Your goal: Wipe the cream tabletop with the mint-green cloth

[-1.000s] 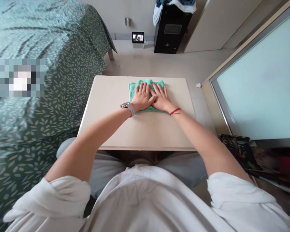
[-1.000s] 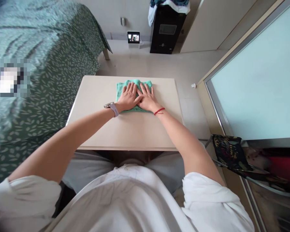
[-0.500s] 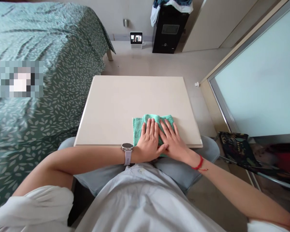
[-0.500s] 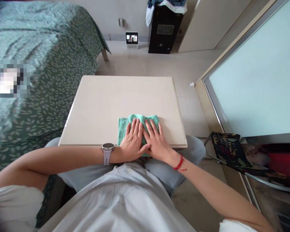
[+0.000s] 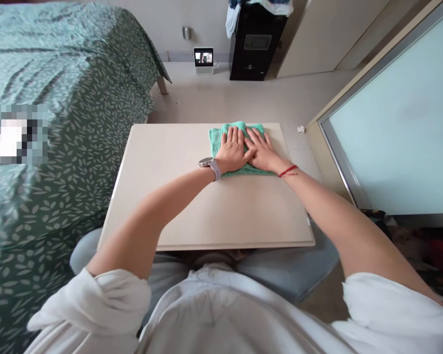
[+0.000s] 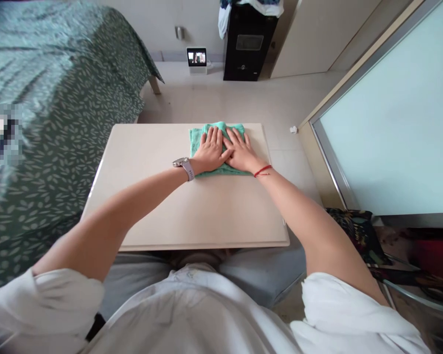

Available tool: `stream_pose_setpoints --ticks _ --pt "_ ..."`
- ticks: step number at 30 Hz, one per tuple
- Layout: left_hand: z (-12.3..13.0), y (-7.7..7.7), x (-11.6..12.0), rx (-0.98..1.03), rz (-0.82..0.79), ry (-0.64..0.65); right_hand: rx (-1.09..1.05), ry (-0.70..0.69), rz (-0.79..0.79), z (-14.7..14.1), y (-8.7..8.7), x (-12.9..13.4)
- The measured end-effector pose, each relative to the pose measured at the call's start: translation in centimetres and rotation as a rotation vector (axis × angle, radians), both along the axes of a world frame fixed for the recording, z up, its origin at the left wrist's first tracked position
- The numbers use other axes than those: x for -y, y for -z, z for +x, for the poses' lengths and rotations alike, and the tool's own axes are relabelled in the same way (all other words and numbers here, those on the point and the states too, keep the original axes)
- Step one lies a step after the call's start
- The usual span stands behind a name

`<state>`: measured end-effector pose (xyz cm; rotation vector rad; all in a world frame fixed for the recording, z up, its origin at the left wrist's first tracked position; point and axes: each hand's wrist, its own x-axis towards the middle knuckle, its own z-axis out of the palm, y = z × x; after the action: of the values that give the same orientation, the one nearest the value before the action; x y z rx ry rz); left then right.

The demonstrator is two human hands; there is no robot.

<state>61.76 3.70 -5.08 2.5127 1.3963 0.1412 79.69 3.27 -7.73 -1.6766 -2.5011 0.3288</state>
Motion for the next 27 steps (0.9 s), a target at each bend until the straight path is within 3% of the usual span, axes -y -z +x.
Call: stream_pose_setpoints --ticks 3,6,9,13,16,20,27 --pt "0.9 0.0 -3.2 0.027 0.022 -0.008 -0.01 0.018 0.006 0.6 0.0 -3.5" --pt "1.6 -0.2 -4.9 0.039 0.013 -0.054 -0.005 0.04 -0.004 1.0 -0.1 -5.5" --pt "1.9 -0.7 -5.1 0.028 -0.004 -0.093 -0.006 0.044 0.0 1.0 -0.3 -6.1" --pt "1.8 -1.4 -3.4 -0.003 -0.014 -0.092 0.015 0.048 0.002 0.6 -0.6 -4.7" --pt "1.4 -1.6 -0.8 -0.023 -0.014 -0.092 0.027 0.037 0.0 0.3 -0.9 -2.0" --pt "0.9 -1.1 4.4 -0.043 0.001 -0.065 0.025 -0.014 0.022 0.3 -0.6 3.7" --pt "0.1 0.5 17.3 -0.01 0.042 0.067 0.015 -0.089 0.087 1.4 0.6 18.5"
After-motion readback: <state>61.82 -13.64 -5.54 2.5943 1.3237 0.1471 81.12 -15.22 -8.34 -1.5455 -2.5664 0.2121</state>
